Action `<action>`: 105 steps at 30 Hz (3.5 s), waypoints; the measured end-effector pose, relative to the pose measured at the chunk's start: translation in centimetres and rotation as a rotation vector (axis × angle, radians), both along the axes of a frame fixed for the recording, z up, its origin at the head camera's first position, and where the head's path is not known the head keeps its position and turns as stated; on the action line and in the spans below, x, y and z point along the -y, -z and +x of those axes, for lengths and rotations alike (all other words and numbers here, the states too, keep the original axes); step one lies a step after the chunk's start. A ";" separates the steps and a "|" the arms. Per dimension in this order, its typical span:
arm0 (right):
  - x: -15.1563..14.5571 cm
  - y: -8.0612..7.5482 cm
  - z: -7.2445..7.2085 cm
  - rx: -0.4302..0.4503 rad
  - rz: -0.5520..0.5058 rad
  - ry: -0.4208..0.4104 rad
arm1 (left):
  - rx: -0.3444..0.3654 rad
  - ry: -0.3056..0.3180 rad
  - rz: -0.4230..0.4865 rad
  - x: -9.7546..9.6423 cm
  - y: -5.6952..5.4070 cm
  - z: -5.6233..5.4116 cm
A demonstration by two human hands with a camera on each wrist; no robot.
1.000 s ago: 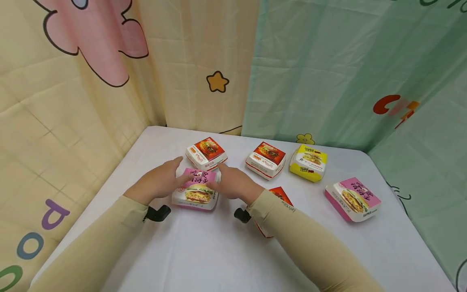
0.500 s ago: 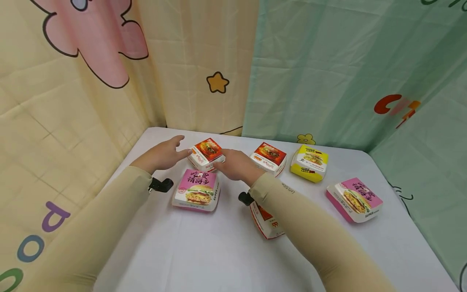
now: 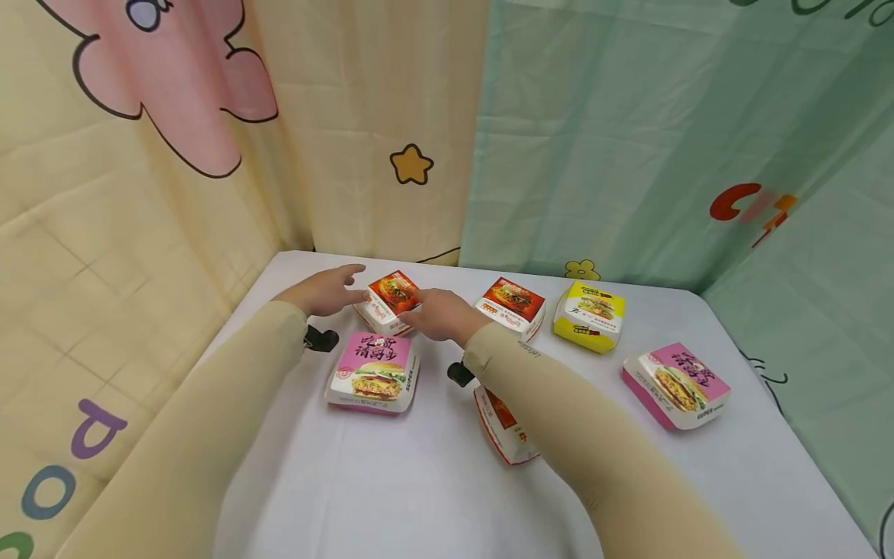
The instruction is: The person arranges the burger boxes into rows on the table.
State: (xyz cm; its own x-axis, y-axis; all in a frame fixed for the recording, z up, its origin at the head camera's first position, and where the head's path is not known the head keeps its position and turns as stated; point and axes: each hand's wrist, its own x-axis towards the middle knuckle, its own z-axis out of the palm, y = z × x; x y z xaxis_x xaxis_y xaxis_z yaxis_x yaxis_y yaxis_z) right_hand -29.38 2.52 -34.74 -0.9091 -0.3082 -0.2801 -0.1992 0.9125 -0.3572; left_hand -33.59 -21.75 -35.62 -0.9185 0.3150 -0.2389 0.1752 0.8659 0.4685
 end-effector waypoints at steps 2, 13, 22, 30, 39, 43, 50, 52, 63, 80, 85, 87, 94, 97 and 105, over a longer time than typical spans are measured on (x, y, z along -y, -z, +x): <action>0.2 0.2 -0.2 -0.014 0.017 -0.018 | 0.020 0.015 -0.002 -0.1 0.4 -0.2; 1.0 0.8 -0.6 -0.032 0.077 -0.026 | 0.001 0.055 0.013 -0.6 1.6 -0.6; 1.4 1.6 -1.6 -0.064 0.119 0.006 | 0.052 -0.024 0.039 -1.7 1.6 -1.1; 1.0 2.0 -1.9 -0.002 0.148 -0.011 | 0.056 -0.013 0.031 -2.5 1.6 -1.1; 0.7 2.1 -2.8 -0.031 0.067 -0.008 | 0.080 -0.022 0.034 -2.4 1.2 -1.0; 0.5 2.4 -3.1 -0.018 -0.003 0.035 | 0.090 -0.008 0.074 -2.2 1.3 -1.1; 0.3 2.7 -3.6 0.017 -0.037 0.004 | 0.136 -0.011 0.134 -1.8 1.6 -1.3; 0.3 2.7 -3.7 0.027 -0.048 0.006 | 0.140 -0.015 0.138 -1.8 1.7 -1.4; 0.5 3.1 -3.8 0.066 -0.130 0.037 | 0.153 -0.016 0.086 -1.7 1.7 -1.5; 0.1 3.5 -4.5 0.079 -0.162 0.036 | 0.160 -0.039 0.102 -1.7 1.7 -1.2; 0.1 3.5 -4.5 0.083 -0.169 0.031 | 0.162 -0.047 0.095 -1.6 1.7 -1.1; 0.1 3.6 -4.5 0.079 -0.165 0.027 | 0.163 -0.052 0.095 -1.6 1.8 -1.1; 0.1 3.3 -4.1 0.059 -0.138 0.017 | 0.139 -0.030 0.070 -1.6 1.9 -0.8; 0.1 3.1 -3.9 0.055 -0.136 0.023 | 0.139 -0.028 0.063 -1.6 2.0 -0.7; 0.0 2.6 -3.5 0.045 -0.134 0.024 | 0.101 0.009 0.041 -1.6 2.2 -0.3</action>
